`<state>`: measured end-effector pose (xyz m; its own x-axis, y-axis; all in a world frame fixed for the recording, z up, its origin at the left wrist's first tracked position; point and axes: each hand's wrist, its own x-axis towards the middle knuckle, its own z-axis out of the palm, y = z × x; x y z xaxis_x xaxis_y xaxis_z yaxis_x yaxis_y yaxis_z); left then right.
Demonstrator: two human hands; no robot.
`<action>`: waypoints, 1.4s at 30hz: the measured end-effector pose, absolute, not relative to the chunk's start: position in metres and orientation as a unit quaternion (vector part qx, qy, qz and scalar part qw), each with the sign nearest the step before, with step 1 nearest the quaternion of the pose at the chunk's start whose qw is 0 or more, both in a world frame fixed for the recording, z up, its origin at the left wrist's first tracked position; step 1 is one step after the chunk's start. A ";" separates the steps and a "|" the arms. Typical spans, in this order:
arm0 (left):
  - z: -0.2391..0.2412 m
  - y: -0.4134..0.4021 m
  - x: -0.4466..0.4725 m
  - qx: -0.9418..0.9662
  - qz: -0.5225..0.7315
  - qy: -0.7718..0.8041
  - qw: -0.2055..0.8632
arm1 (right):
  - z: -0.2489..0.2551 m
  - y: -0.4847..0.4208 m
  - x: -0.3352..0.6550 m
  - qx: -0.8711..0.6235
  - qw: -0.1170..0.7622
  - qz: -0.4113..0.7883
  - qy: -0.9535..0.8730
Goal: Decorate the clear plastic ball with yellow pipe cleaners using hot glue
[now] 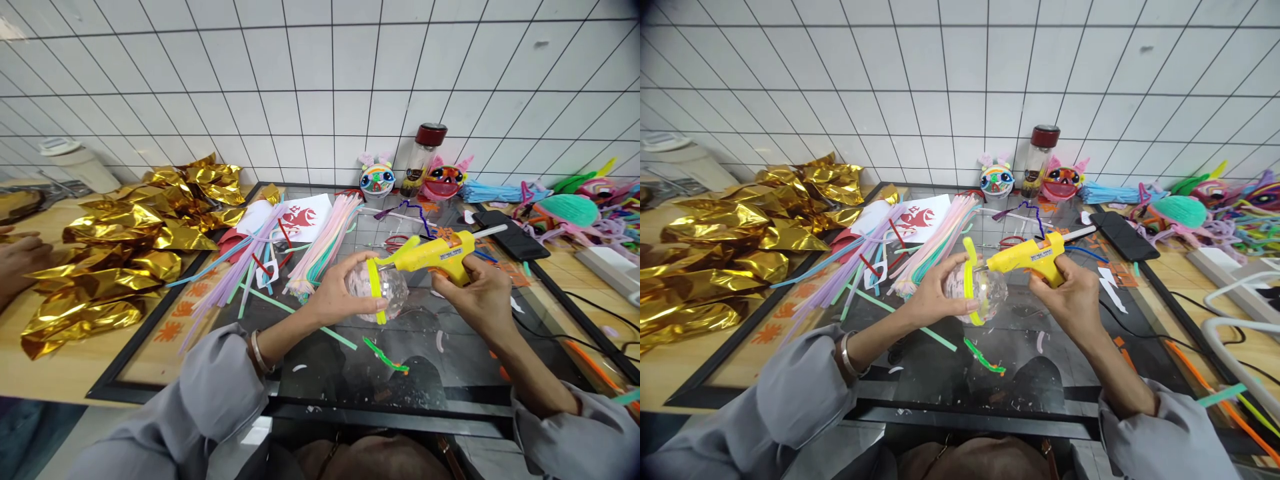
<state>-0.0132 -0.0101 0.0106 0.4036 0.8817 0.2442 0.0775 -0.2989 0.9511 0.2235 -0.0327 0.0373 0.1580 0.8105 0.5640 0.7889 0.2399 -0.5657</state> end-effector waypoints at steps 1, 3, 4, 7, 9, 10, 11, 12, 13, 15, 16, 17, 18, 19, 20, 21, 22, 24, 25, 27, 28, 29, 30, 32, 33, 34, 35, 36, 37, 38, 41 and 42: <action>0.011 -0.010 -0.013 0.685 0.421 0.350 0.480 | 0.037 -0.033 0.224 -0.617 0.446 0.016 -0.649; 0.011 -0.010 -0.013 0.683 0.420 0.352 0.483 | 0.036 -0.033 0.224 -0.616 0.445 0.019 -0.650; 0.011 -0.010 -0.013 0.683 0.419 0.353 0.484 | 0.035 -0.033 0.224 -0.616 0.445 0.016 -0.650; 0.010 -0.010 -0.014 0.687 0.419 0.354 0.476 | 0.033 -0.032 0.225 -0.617 0.444 -0.002 -0.650; 0.009 -0.010 -0.014 0.692 0.420 0.350 0.471 | 0.033 -0.032 0.226 -0.617 0.440 -0.017 -0.652; 0.008 -0.010 -0.014 0.694 0.421 0.348 0.469 | 0.032 -0.032 0.226 -0.616 0.439 -0.022 -0.654; 0.008 -0.009 -0.014 0.695 0.423 0.347 0.466 | 0.032 -0.031 0.227 -0.614 0.438 -0.027 -0.656; 0.007 -0.009 -0.013 0.696 0.423 0.346 0.466 | 0.032 -0.031 0.227 -0.613 0.438 -0.030 -0.657; 0.007 -0.009 -0.013 0.696 0.423 0.346 0.467 | 0.032 -0.031 0.227 -0.612 0.439 -0.031 -0.658; 0.007 -0.009 -0.013 0.694 0.423 0.349 0.467 | 0.032 -0.031 0.227 -0.610 0.440 -0.030 -0.658; 0.007 -0.009 -0.013 0.694 0.422 0.350 0.466 | 0.032 -0.031 0.227 -0.609 0.440 -0.029 -0.659; 0.007 -0.009 -0.013 0.694 0.422 0.351 0.465 | 0.032 -0.031 0.226 -0.609 0.440 -0.028 -0.660; 0.007 -0.009 -0.013 0.695 0.424 0.351 0.463 | 0.032 -0.031 0.226 -0.608 0.441 -0.029 -0.660; 0.006 -0.009 -0.013 0.696 0.426 0.351 0.460 | 0.032 -0.031 0.225 -0.607 0.442 -0.031 -0.660; 0.006 -0.009 -0.013 0.697 0.427 0.350 0.458 | 0.032 -0.031 0.225 -0.607 0.442 -0.033 -0.659; 0.005 -0.008 -0.013 0.697 0.427 0.350 0.457 | 0.032 -0.031 0.224 -0.608 0.443 -0.035 -0.659; 0.005 -0.008 -0.013 0.697 0.427 0.350 0.457 | 0.032 -0.031 0.224 -0.608 0.442 -0.036 -0.658; 0.004 -0.008 -0.013 0.697 0.426 0.352 0.457 | 0.032 -0.031 0.224 -0.610 0.440 -0.034 -0.658; 0.004 -0.008 -0.013 0.697 0.424 0.353 0.457 | 0.032 -0.031 0.225 -0.611 0.439 -0.032 -0.658; 0.005 -0.008 -0.013 0.697 0.425 0.353 0.457 | 0.033 -0.031 0.225 -0.612 0.440 -0.026 -0.656; 0.005 -0.009 -0.013 0.696 0.426 0.353 0.458 | 0.033 -0.031 0.225 -0.613 0.441 -0.022 -0.655; 0.006 -0.009 -0.013 0.694 0.427 0.352 0.461 | 0.033 -0.031 0.225 -0.613 0.442 -0.017 -0.654; 0.007 -0.009 -0.013 0.692 0.427 0.351 0.465 | 0.034 -0.031 0.225 -0.614 0.442 -0.011 -0.654; 0.008 -0.009 -0.013 0.689 0.423 0.353 0.471 | 0.035 -0.031 0.224 -0.614 0.442 -0.002 -0.654; 0.008 -0.009 -0.012 0.689 0.422 0.355 0.470 | 0.036 -0.031 0.224 -0.614 0.442 0.002 -0.654; 0.009 -0.009 -0.013 0.690 0.421 0.355 0.468 | 0.037 -0.032 0.223 -0.615 0.443 0.005 -0.652; 0.009 -0.009 -0.013 0.692 0.422 0.355 0.465 | 0.037 -0.032 0.223 -0.616 0.445 0.007 -0.650; 0.009 -0.009 -0.013 0.694 0.423 0.354 0.463 | 0.038 -0.032 0.223 -0.618 0.445 0.011 -0.648; 0.009 -0.009 -0.013 0.695 0.423 0.353 0.462 | 0.038 -0.033 0.223 -0.621 0.445 0.015 -0.645; 0.009 -0.009 -0.013 0.695 0.423 0.352 0.462 | 0.038 -0.033 0.224 -0.626 0.443 0.021 -0.642; 0.009 -0.009 -0.013 0.694 0.421 0.353 0.465 | 0.037 -0.034 0.225 -0.639 0.434 0.037 -0.634; 0.008 -0.009 -0.013 0.692 0.421 0.354 0.467 | 0.036 -0.034 0.225 -0.640 0.433 0.038 -0.634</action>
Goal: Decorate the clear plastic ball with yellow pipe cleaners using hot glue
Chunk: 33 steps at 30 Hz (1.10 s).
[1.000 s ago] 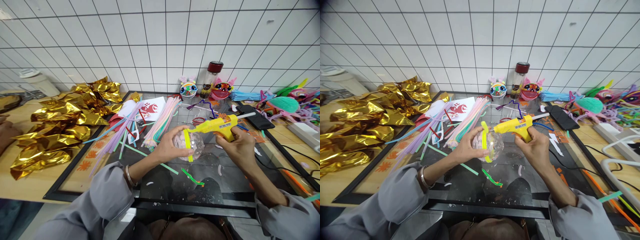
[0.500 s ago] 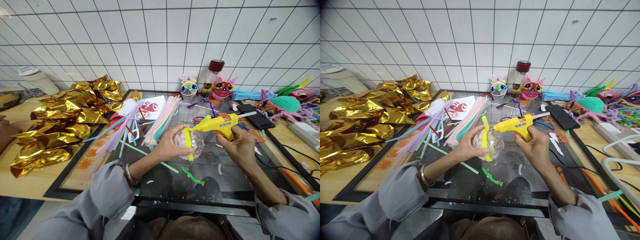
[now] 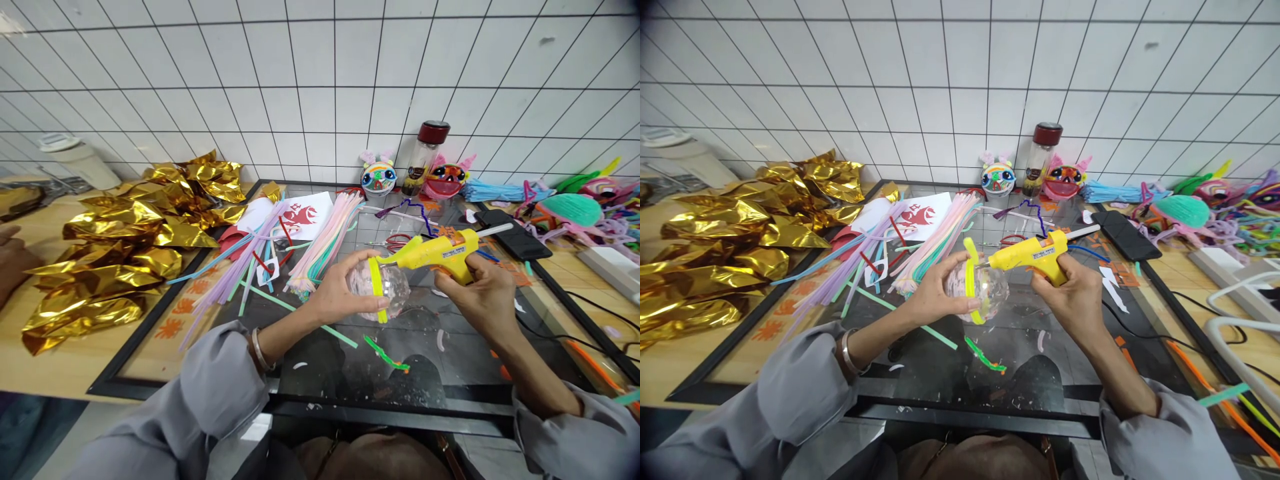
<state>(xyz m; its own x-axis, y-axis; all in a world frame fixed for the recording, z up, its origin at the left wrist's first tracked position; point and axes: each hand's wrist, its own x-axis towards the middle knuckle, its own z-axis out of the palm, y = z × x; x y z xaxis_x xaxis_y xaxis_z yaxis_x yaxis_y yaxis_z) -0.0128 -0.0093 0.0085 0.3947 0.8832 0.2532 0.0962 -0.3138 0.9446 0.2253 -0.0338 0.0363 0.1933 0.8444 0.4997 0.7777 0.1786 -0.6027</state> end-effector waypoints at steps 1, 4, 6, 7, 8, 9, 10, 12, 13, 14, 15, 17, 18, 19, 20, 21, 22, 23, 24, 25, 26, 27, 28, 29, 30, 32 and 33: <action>0.008 -0.010 -0.013 0.690 0.423 0.353 0.469 | 0.036 -0.034 0.226 -0.639 0.433 0.038 -0.635; 0.007 -0.010 -0.013 0.687 0.424 0.350 0.476 | 0.035 -0.034 0.226 -0.628 0.438 0.027 -0.643; 0.006 -0.010 -0.013 0.686 0.422 0.349 0.479 | 0.035 -0.034 0.226 -0.622 0.441 0.017 -0.647; 0.006 -0.010 -0.013 0.687 0.421 0.348 0.480 | 0.035 -0.034 0.226 -0.620 0.441 0.010 -0.649; 0.006 -0.010 -0.013 0.688 0.421 0.347 0.479 | 0.035 -0.034 0.226 -0.620 0.440 0.004 -0.650; 0.006 -0.009 -0.013 0.690 0.423 0.346 0.475 | 0.035 -0.034 0.226 -0.620 0.439 -0.002 -0.651; 0.006 -0.009 -0.013 0.692 0.423 0.345 0.472 | 0.035 -0.034 0.226 -0.619 0.437 -0.006 -0.652; 0.006 -0.009 -0.013 0.695 0.425 0.345 0.466 | 0.034 -0.033 0.226 -0.620 0.435 -0.013 -0.653; 0.007 -0.009 -0.014 0.696 0.424 0.347 0.464 | 0.033 -0.033 0.226 -0.620 0.434 -0.015 -0.653; 0.007 -0.009 -0.014 0.698 0.422 0.348 0.463 | 0.033 -0.033 0.226 -0.621 0.433 -0.016 -0.653; 0.007 -0.009 -0.014 0.699 0.421 0.349 0.460 | 0.033 -0.033 0.226 -0.622 0.432 -0.018 -0.653; 0.007 -0.010 -0.013 0.703 0.421 0.352 0.452 | 0.033 -0.032 0.226 -0.624 0.429 -0.022 -0.653; 0.007 -0.010 -0.013 0.704 0.422 0.353 0.449 | 0.033 -0.032 0.225 -0.624 0.428 -0.023 -0.653; 0.007 -0.010 -0.013 0.705 0.423 0.353 0.446 | 0.033 -0.032 0.225 -0.623 0.428 -0.025 -0.654; 0.007 -0.010 -0.013 0.706 0.423 0.353 0.446 | 0.033 -0.032 0.225 -0.624 0.429 -0.026 -0.653; 0.007 -0.011 -0.012 0.705 0.422 0.353 0.448 | 0.034 -0.032 0.225 -0.624 0.429 -0.026 -0.652; 0.007 -0.011 -0.012 0.704 0.420 0.353 0.451 | 0.034 -0.032 0.224 -0.625 0.430 -0.026 -0.651; 0.007 -0.011 -0.012 0.703 0.420 0.353 0.454 | 0.034 -0.032 0.224 -0.625 0.430 -0.026 -0.651; 0.008 -0.011 -0.012 0.701 0.419 0.354 0.455 | 0.034 -0.032 0.224 -0.626 0.431 -0.026 -0.649; 0.008 -0.011 -0.011 0.700 0.421 0.355 0.455 | 0.034 -0.032 0.224 -0.626 0.431 -0.026 -0.649; 0.009 -0.011 -0.011 0.699 0.422 0.356 0.454 | 0.034 -0.033 0.224 -0.627 0.432 -0.025 -0.648; 0.010 -0.011 -0.011 0.699 0.424 0.356 0.453 | 0.034 -0.033 0.224 -0.627 0.432 -0.024 -0.647; 0.010 -0.011 -0.011 0.699 0.425 0.355 0.452 | 0.034 -0.033 0.224 -0.629 0.432 -0.023 -0.646; 0.011 -0.011 -0.011 0.699 0.425 0.356 0.452 | 0.035 -0.033 0.224 -0.630 0.432 -0.022 -0.645; 0.012 -0.011 -0.010 0.700 0.425 0.356 0.451 | 0.035 -0.033 0.224 -0.630 0.432 -0.020 -0.645; 0.012 -0.012 -0.010 0.701 0.424 0.357 0.449 | 0.036 -0.033 0.224 -0.629 0.433 -0.015 -0.645; 0.012 -0.012 -0.010 0.701 0.424 0.357 0.448 | 0.036 -0.033 0.224 -0.628 0.435 -0.011 -0.645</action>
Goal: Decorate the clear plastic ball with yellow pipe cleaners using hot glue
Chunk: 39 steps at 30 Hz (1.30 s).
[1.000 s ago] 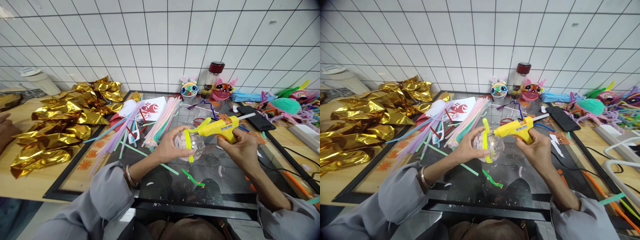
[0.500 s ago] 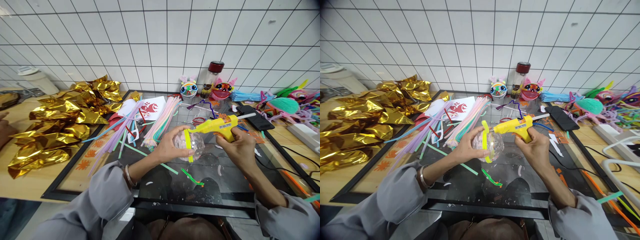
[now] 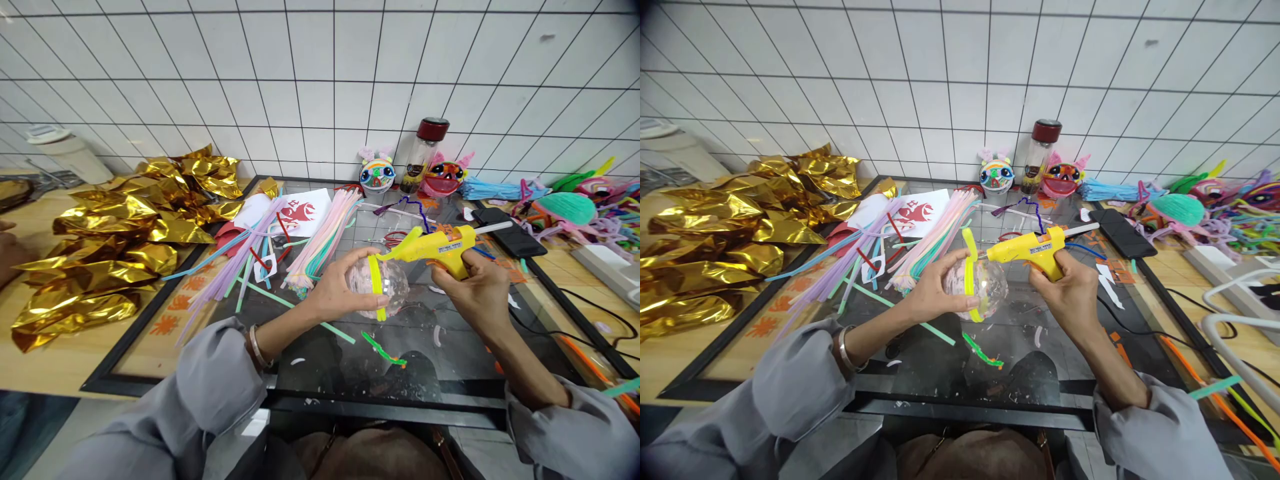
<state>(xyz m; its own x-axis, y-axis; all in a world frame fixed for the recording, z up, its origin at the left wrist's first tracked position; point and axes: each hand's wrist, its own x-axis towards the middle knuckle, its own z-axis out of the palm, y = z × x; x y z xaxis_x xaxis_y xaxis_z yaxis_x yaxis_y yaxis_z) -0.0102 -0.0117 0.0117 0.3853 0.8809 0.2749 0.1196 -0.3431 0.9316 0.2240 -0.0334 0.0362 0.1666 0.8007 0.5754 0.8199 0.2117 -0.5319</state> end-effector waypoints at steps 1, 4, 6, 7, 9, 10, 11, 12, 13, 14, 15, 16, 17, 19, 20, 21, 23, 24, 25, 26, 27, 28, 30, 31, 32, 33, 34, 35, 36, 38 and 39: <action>0.011 -0.012 -0.010 0.702 0.425 0.356 0.448 | 0.037 -0.034 0.224 -0.627 0.437 -0.007 -0.645; 0.010 -0.012 -0.010 0.703 0.427 0.354 0.444 | 0.039 -0.035 0.223 -0.625 0.441 0.009 -0.644; 0.010 -0.011 -0.010 0.701 0.430 0.354 0.446 | 0.040 -0.035 0.223 -0.625 0.442 0.018 -0.643; 0.011 -0.011 -0.010 0.700 0.431 0.354 0.447 | 0.041 -0.035 0.223 -0.625 0.443 0.019 -0.643; 0.011 -0.011 -0.010 0.698 0.432 0.353 0.448 | 0.041 -0.035 0.224 -0.625 0.444 0.019 -0.642; 0.011 -0.011 -0.010 0.699 0.431 0.353 0.448 | 0.041 -0.035 0.224 -0.625 0.443 0.019 -0.642; 0.012 -0.011 -0.010 0.700 0.431 0.353 0.447 | 0.041 -0.035 0.224 -0.626 0.443 0.022 -0.642; 0.012 -0.011 -0.011 0.701 0.431 0.352 0.447 | 0.041 -0.035 0.225 -0.626 0.442 0.027 -0.642; 0.012 -0.011 -0.011 0.701 0.431 0.351 0.447 | 0.041 -0.035 0.225 -0.626 0.442 0.034 -0.642; 0.012 -0.011 -0.011 0.702 0.431 0.350 0.446 | 0.041 -0.035 0.225 -0.625 0.442 0.039 -0.642; 0.012 -0.011 -0.011 0.703 0.430 0.351 0.446 | 0.041 -0.035 0.225 -0.625 0.442 0.041 -0.642; 0.012 -0.011 -0.011 0.704 0.428 0.352 0.445 | 0.041 -0.035 0.226 -0.625 0.442 0.041 -0.643; 0.011 -0.011 -0.011 0.705 0.426 0.354 0.443 | 0.041 -0.035 0.226 -0.625 0.441 0.039 -0.644; 0.009 -0.010 -0.012 0.706 0.424 0.355 0.442 | 0.040 -0.035 0.226 -0.623 0.439 0.038 -0.647; 0.008 -0.010 -0.012 0.707 0.425 0.353 0.442 | 0.040 -0.035 0.227 -0.622 0.438 0.041 -0.648; 0.007 -0.010 -0.012 0.706 0.427 0.350 0.443 | 0.040 -0.035 0.227 -0.621 0.437 0.045 -0.649; 0.006 -0.009 -0.012 0.705 0.429 0.345 0.448 | 0.040 -0.036 0.227 -0.621 0.436 0.048 -0.649; 0.006 -0.009 -0.012 0.704 0.429 0.344 0.451 | 0.040 -0.036 0.227 -0.622 0.436 0.045 -0.649; 0.006 -0.009 -0.012 0.702 0.428 0.343 0.453 | 0.040 -0.036 0.227 -0.622 0.436 0.041 -0.649; 0.006 -0.010 -0.012 0.701 0.427 0.343 0.456 | 0.040 -0.036 0.227 -0.622 0.437 0.037 -0.649; 0.007 -0.010 -0.012 0.700 0.426 0.344 0.458 | 0.040 -0.036 0.228 -0.623 0.436 0.034 -0.649; 0.007 -0.010 -0.012 0.699 0.426 0.344 0.459 | 0.040 -0.036 0.228 -0.624 0.436 0.033 -0.648; 0.008 -0.010 -0.012 0.697 0.427 0.343 0.462 | 0.040 -0.036 0.228 -0.629 0.431 0.037 -0.646; 0.008 -0.010 -0.012 0.696 0.428 0.342 0.464 | 0.040 -0.035 0.229 -0.631 0.430 0.038 -0.645; 0.008 -0.010 -0.012 0.695 0.428 0.342 0.466 | 0.039 -0.035 0.229 -0.632 0.430 0.038 -0.643; 0.008 -0.010 -0.012 0.694 0.429 0.342 0.466 | 0.039 -0.035 0.229 -0.633 0.431 0.038 -0.642; 0.009 -0.010 -0.012 0.694 0.429 0.342 0.466 | 0.039 -0.035 0.230 -0.633 0.432 0.039 -0.641; 0.009 -0.010 -0.012 0.694 0.430 0.342 0.465 | 0.039 -0.036 0.230 -0.632 0.433 0.040 -0.642; 0.009 -0.010 -0.012 0.694 0.430 0.343 0.464 | 0.039 -0.036 0.230 -0.631 0.433 0.042 -0.642; 0.009 -0.010 -0.012 0.695 0.429 0.345 0.463 | 0.039 -0.036 0.230 -0.628 0.435 0.047 -0.644; 0.010 -0.010 -0.012 0.694 0.428 0.346 0.463 | 0.039 -0.036 0.229 -0.627 0.436 0.049 -0.644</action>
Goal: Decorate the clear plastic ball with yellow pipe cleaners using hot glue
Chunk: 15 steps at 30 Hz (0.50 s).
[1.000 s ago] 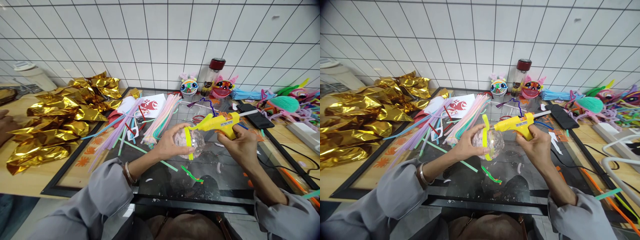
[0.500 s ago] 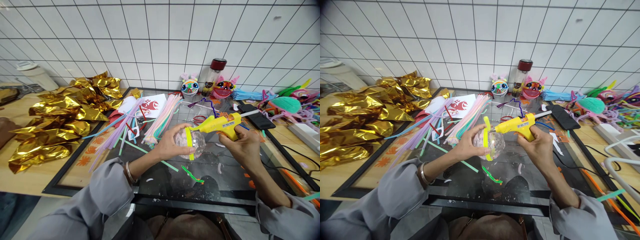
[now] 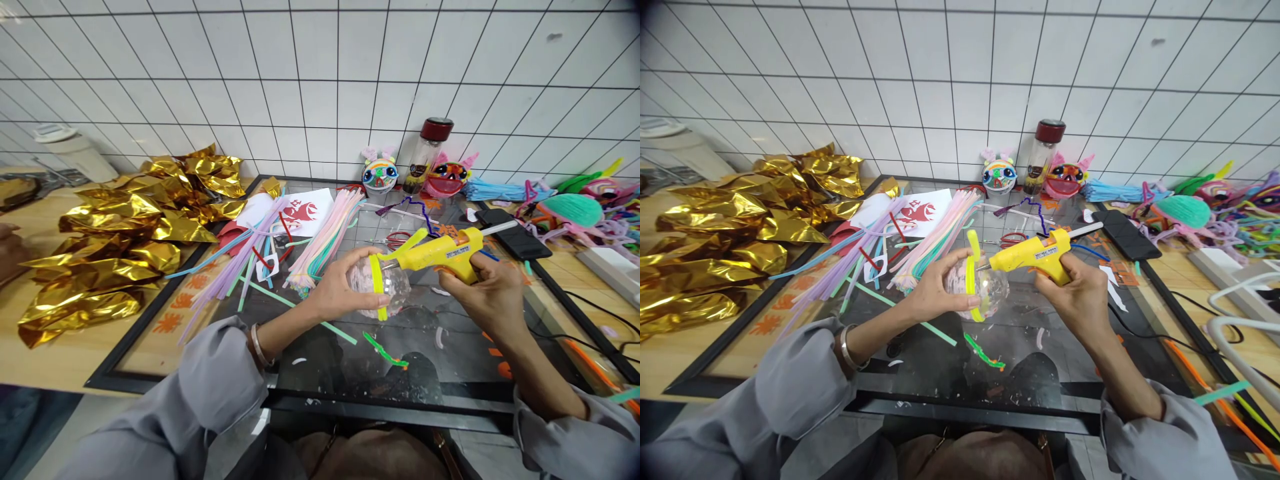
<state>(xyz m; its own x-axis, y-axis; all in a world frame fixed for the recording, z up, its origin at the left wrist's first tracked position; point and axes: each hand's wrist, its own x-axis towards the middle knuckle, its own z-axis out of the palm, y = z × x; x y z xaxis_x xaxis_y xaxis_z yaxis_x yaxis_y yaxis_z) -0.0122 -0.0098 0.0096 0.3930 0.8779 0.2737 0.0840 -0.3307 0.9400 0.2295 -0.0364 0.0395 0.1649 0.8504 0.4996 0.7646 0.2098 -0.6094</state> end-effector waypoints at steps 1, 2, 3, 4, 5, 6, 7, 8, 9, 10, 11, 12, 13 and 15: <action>0.010 -0.010 -0.012 0.694 0.428 0.347 0.463 | 0.040 -0.037 0.229 -0.627 0.436 0.051 -0.644; 0.010 -0.010 -0.012 0.694 0.428 0.347 0.464 | 0.040 -0.037 0.230 -0.628 0.435 0.051 -0.644; 0.010 -0.010 -0.012 0.693 0.429 0.346 0.464 | 0.040 -0.037 0.230 -0.629 0.433 0.052 -0.643; 0.009 -0.010 -0.012 0.693 0.430 0.345 0.465 | 0.040 -0.037 0.230 -0.631 0.430 0.054 -0.643; 0.009 -0.010 -0.012 0.692 0.430 0.344 0.467 | 0.040 -0.037 0.230 -0.631 0.428 0.054 -0.644; 0.009 -0.010 -0.012 0.690 0.428 0.345 0.472 | 0.040 -0.037 0.230 -0.630 0.426 0.057 -0.647; 0.009 -0.010 -0.011 0.686 0.427 0.347 0.476 | 0.040 -0.037 0.231 -0.628 0.425 0.060 -0.649; 0.009 -0.009 -0.011 0.681 0.428 0.350 0.480 | 0.041 -0.037 0.231 -0.625 0.425 0.062 -0.652; 0.010 -0.009 -0.012 0.678 0.429 0.353 0.482 | 0.041 -0.037 0.231 -0.622 0.423 0.066 -0.656; 0.010 -0.008 -0.012 0.675 0.431 0.356 0.482 | 0.041 -0.037 0.231 -0.620 0.421 0.068 -0.659; 0.010 -0.007 -0.012 0.675 0.434 0.356 0.480 | 0.041 -0.037 0.231 -0.619 0.418 0.071 -0.661; 0.010 -0.007 -0.012 0.676 0.437 0.353 0.477 | 0.041 -0.038 0.231 -0.619 0.416 0.072 -0.663; 0.009 -0.006 -0.013 0.678 0.440 0.349 0.474 | 0.041 -0.038 0.232 -0.618 0.414 0.072 -0.664; 0.009 -0.005 -0.013 0.680 0.441 0.343 0.474 | 0.040 -0.038 0.232 -0.619 0.412 0.068 -0.665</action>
